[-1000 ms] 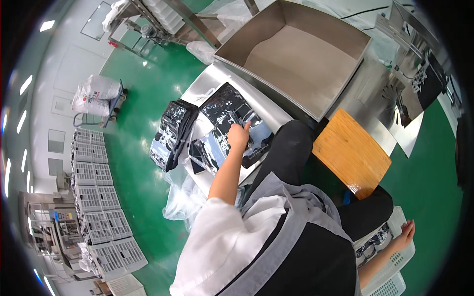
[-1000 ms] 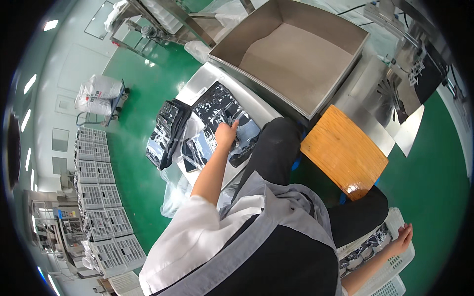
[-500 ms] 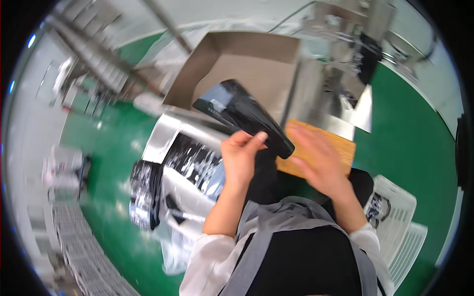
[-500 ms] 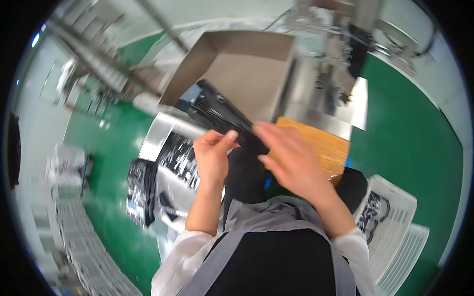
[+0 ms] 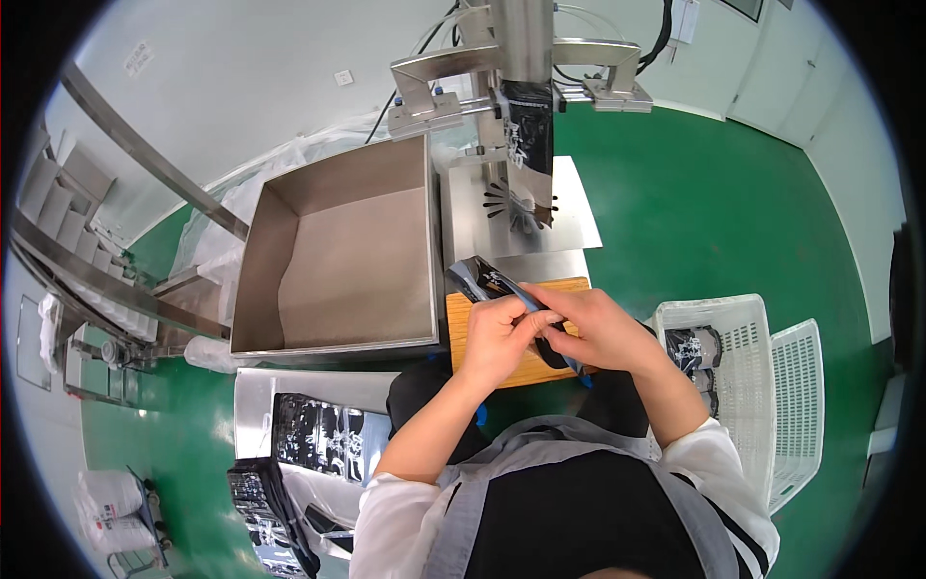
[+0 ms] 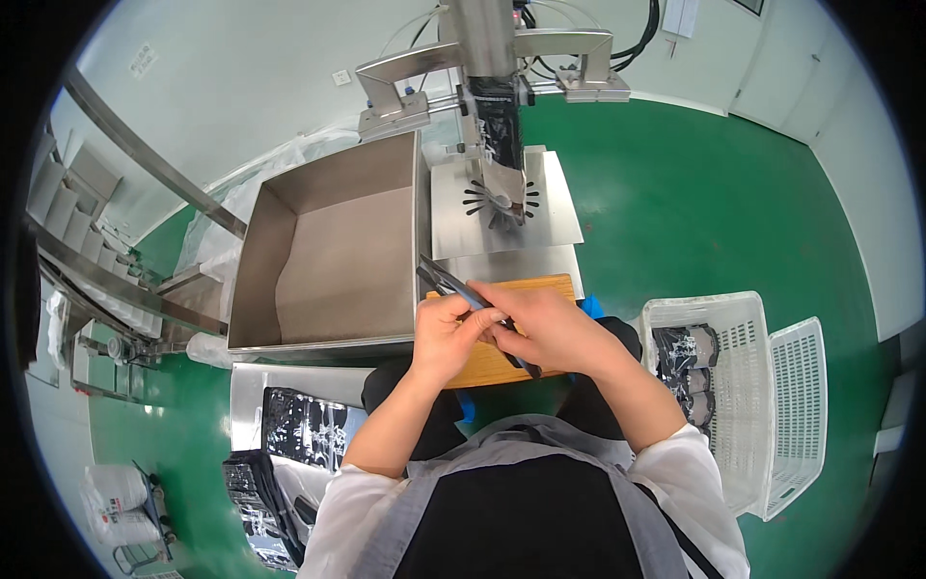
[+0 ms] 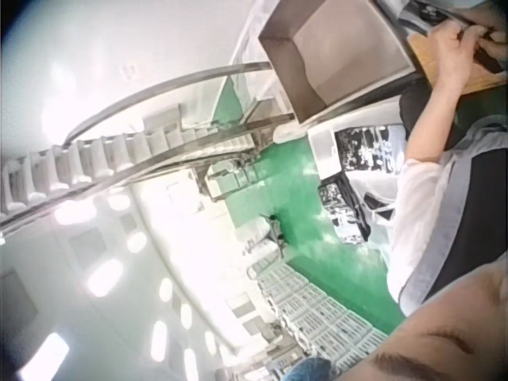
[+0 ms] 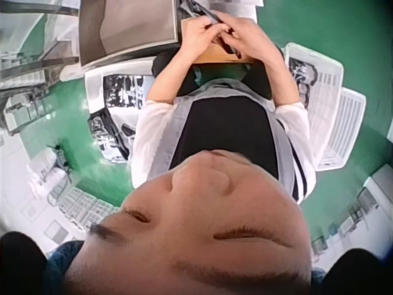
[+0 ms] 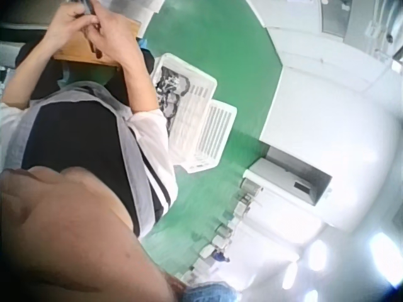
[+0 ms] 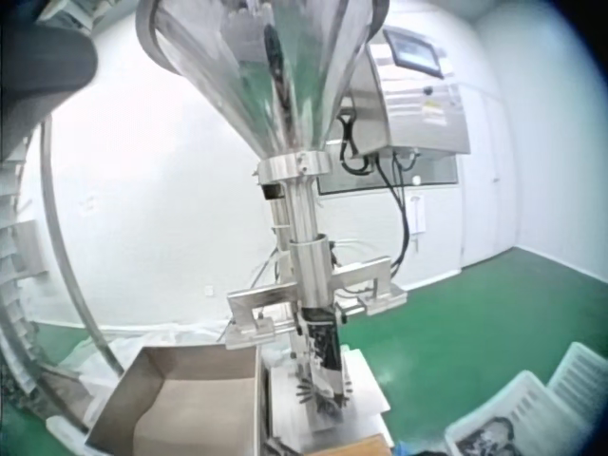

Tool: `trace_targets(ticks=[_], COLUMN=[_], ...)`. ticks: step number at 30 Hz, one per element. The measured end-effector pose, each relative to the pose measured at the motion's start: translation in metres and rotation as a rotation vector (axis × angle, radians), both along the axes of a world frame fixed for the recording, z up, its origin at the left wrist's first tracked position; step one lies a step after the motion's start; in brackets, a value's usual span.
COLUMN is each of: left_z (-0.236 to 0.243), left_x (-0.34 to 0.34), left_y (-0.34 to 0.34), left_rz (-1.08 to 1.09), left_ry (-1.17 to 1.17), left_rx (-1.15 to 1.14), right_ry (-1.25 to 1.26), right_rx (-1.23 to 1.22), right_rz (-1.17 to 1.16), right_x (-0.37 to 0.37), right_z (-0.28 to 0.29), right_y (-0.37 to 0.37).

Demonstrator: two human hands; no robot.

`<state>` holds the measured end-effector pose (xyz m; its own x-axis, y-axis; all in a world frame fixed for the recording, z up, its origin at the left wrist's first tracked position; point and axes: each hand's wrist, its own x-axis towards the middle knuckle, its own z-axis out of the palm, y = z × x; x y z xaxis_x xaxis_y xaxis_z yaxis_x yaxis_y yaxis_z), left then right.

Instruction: Manually placing plastic bags under a filling nozzle, sealing them, and organizing them into a plastic crate in an industrial cleanroom.

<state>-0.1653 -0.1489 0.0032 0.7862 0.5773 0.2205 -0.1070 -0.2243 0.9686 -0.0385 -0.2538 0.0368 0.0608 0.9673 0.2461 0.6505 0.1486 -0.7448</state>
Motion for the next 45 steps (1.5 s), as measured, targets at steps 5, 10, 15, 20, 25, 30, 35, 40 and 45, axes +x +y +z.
trace_targets(ticks=[5,10,15,20,25,30,35,40,45], left_z=[-0.009,-0.031,-0.041,-0.046,-0.045,-0.039,-0.055,-0.031,-0.035], left_x=[0.007,0.02,0.028,0.028,0.016,0.021,0.031,0.037,0.032], left_y=[0.006,0.012,0.018,0.025,0.023,0.032,0.006,-0.045,-0.096], left_rz=[-0.099,-0.039,0.044,0.121,0.161,0.087,0.046,-0.014,-0.269], left_ry=[0.073,0.037,0.046,0.128,0.155,0.162,0.192,0.2,0.082], left_rx=[0.046,0.169,0.346,0.348,0.355,0.26,0.972,1.005,0.98], right_ry=[0.085,-0.018,0.163,-0.332,-0.34,-0.791,-0.209,1.178,0.358], right_rx=[-0.082,-0.079,0.018,0.16,0.236,0.854,-0.236,0.222,-0.035], right_rz=[0.067,-0.079,-0.161,-0.457,-0.541,0.013,-0.135,-0.37,-0.629], right_x=[0.023,0.025,0.025,0.031,0.031,0.025,0.022,0.034,0.042], right_z=[-0.009,-0.025,-0.061,-0.094,-0.082,-0.084,-0.089,-0.166,-0.156], right_y=[0.003,0.016,0.029,0.046,0.044,0.021,0.018,0.042,0.087])
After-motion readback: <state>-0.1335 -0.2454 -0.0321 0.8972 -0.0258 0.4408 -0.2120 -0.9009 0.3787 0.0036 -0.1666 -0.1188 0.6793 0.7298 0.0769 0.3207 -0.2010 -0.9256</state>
